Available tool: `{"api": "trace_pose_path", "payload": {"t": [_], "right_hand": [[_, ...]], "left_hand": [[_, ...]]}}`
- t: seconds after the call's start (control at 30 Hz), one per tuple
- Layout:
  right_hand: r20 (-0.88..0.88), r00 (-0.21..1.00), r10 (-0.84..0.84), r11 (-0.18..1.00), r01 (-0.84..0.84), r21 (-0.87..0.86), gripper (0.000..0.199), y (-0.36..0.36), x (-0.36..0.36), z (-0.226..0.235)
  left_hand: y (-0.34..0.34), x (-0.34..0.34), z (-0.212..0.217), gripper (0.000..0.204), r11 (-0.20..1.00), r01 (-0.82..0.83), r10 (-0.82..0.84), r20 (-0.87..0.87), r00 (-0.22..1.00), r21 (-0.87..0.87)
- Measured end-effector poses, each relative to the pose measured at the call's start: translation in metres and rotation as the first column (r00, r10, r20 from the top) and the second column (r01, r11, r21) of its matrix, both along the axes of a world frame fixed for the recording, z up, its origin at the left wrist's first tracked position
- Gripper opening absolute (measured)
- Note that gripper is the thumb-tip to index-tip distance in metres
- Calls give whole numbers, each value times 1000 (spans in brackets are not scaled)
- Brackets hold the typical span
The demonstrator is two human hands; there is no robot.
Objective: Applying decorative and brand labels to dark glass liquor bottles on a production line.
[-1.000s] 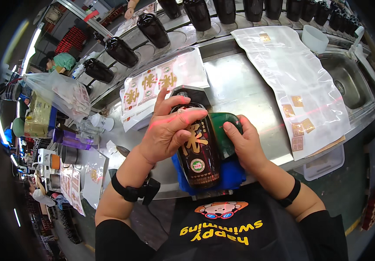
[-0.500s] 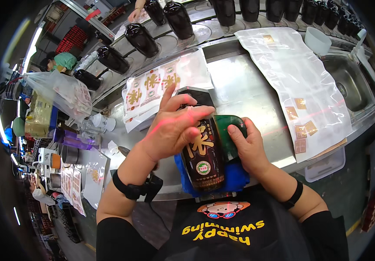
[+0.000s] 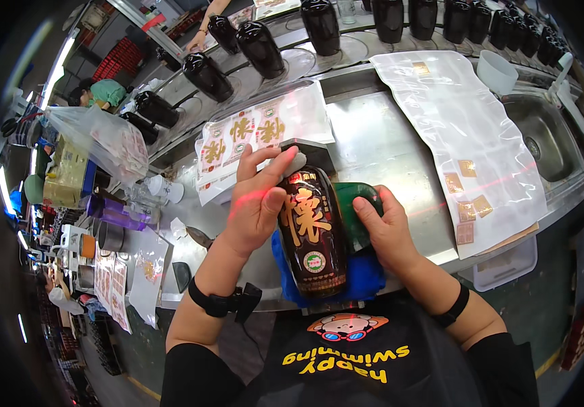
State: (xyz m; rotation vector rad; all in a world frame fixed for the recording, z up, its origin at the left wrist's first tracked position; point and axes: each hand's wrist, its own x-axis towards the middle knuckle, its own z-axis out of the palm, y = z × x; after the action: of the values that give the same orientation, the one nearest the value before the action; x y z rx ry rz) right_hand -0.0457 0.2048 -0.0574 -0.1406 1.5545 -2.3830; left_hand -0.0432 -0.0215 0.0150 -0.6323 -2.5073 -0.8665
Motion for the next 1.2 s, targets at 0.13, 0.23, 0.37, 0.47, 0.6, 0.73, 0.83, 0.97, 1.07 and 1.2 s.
{"api": "trace_pose_path", "payload": {"t": [0.13, 0.23, 0.37, 0.47, 0.6, 0.73, 0.83, 0.97, 1.07, 1.2], "right_hand": [[3, 1000, -3, 1000, 3, -8, 18, -1, 1, 2], [3, 1000, -19, 1000, 19, -19, 18, -2, 1, -2], [0, 999, -41, 999, 41, -16, 17, -4, 2, -10], [-12, 999, -35, 999, 35, -15, 18, -3, 1, -2], [-179, 984, 23, 967, 23, 254, 22, 7, -14, 45], [-575, 662, 480, 784, -30, 620, 27, -2, -67, 99], [-474, 506, 721, 631, -195, 751, 28, -28, -108, 112], [-358, 463, 811, 490, -204, 847, 30, -54, -136, 117], [-373, 447, 813, 502, -216, 837, 30, -60, -133, 120], [-238, 402, 884, 406, -409, 817, 32, -59, -136, 106]], "left_hand": [[-3, 8, -2, 63, 994, 40, -48, -81, 996, -103], [-5, 1, -3, 59, 994, 105, -105, 9, 994, -29], [-6, -8, -4, 52, 990, 136, -137, 34, 990, 45], [-6, -11, -7, 49, 983, 122, -130, 47, 990, 139], [-7, -9, -17, 48, 988, 88, -89, 2, 996, 125], [1, -2, -37, 50, 938, -62, 65, 3, 998, 341], [8, 11, -50, 65, 822, -169, 132, 107, 985, 544], [13, 30, -58, 82, 805, -223, 155, 168, 974, 551], [15, 38, -61, 83, 847, -265, 205, 178, 963, 461], [16, 37, -63, 79, 815, -223, 91, 263, 961, 535]]}}
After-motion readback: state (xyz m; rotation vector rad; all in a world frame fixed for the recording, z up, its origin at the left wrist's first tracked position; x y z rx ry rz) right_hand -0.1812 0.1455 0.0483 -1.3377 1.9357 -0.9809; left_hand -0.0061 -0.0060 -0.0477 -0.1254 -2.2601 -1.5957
